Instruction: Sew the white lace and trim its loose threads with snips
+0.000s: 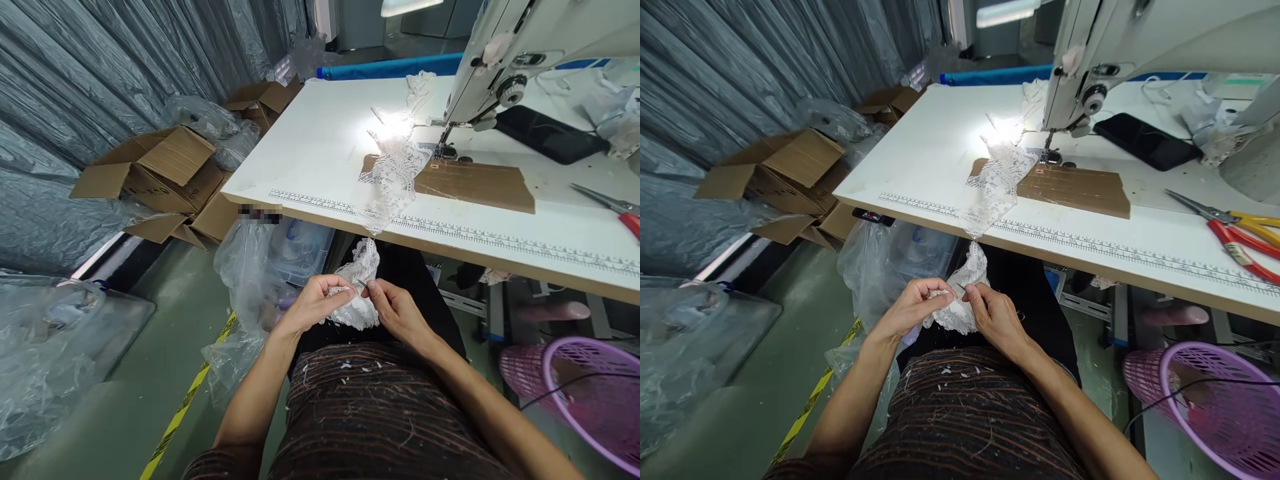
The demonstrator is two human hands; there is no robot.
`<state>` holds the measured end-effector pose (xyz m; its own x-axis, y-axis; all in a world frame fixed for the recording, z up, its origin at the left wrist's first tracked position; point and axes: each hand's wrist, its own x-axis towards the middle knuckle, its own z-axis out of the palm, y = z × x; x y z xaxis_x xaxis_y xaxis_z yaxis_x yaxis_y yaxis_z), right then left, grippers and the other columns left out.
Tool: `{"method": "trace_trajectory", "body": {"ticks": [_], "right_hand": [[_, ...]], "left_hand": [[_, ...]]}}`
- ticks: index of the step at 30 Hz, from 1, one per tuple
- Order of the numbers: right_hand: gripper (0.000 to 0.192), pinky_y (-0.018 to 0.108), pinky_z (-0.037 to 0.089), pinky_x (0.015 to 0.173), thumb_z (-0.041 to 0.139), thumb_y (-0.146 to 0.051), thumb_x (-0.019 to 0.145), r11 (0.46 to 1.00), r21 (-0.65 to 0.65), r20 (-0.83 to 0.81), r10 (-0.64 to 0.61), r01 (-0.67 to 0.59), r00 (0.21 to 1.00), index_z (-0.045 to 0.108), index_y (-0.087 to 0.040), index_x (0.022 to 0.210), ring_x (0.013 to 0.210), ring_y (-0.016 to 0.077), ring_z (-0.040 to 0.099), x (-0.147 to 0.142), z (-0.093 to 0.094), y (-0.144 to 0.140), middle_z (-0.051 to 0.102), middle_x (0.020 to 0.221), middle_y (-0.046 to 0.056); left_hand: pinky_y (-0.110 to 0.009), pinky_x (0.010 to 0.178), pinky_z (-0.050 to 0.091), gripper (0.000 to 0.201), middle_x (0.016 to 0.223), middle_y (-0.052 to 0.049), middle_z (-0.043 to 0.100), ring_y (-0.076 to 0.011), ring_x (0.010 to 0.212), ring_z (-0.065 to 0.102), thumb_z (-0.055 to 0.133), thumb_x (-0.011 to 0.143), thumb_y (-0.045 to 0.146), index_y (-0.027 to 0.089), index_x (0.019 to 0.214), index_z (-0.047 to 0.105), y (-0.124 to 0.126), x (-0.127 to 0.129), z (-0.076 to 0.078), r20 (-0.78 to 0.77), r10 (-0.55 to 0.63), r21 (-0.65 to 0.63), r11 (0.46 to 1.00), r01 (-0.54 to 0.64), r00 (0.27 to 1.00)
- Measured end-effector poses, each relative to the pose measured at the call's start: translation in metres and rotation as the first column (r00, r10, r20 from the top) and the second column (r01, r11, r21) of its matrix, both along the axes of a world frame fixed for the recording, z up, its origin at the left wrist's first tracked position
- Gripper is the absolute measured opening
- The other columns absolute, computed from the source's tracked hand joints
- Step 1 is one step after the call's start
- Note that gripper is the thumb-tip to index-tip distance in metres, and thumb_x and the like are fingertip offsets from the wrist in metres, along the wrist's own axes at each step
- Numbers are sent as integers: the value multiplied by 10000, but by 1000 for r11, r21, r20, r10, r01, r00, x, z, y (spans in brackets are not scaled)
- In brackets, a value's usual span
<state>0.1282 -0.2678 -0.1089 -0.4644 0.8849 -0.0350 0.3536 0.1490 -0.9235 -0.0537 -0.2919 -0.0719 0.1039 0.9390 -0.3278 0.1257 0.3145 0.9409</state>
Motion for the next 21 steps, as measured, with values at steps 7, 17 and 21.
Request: {"method": "trace_trajectory", "body": {"ticks": [7, 17, 21], "right_hand": [[401, 267, 271, 518, 343, -458, 970, 992, 98, 93, 65, -74, 993, 481, -221, 677, 500, 131, 374, 1, 1, -1, 431, 537, -33], [353, 275, 449, 632, 407, -475, 948, 954, 162, -108, -239, 254, 965, 619, -193, 939, 695, 173, 574, 10, -17, 20, 627, 776, 30], [298, 295, 476, 618, 583, -447, 844, 865, 304, -171, -363, 400, 916, 633, -184, 976, 642, 156, 559, -1, -21, 35, 653, 899, 68]], "left_hand": [[-205, 496, 266, 272, 606, 25, 516, -70, 527, 380, 690, 765, 399, 129, 739, 673, 1, 0, -4, -37, -38, -13, 999, 37, 999], [-208, 572, 385, 355, 651, 36, 544, -94, 569, 471, 712, 734, 416, 148, 959, 653, 37, 5, -22, -163, 77, 230, 972, -38, 984], [-239, 672, 433, 235, 638, 17, 566, -132, 652, 540, 671, 770, 377, 156, 850, 691, 52, 22, -28, -279, 121, 346, 938, -18, 953]]}}
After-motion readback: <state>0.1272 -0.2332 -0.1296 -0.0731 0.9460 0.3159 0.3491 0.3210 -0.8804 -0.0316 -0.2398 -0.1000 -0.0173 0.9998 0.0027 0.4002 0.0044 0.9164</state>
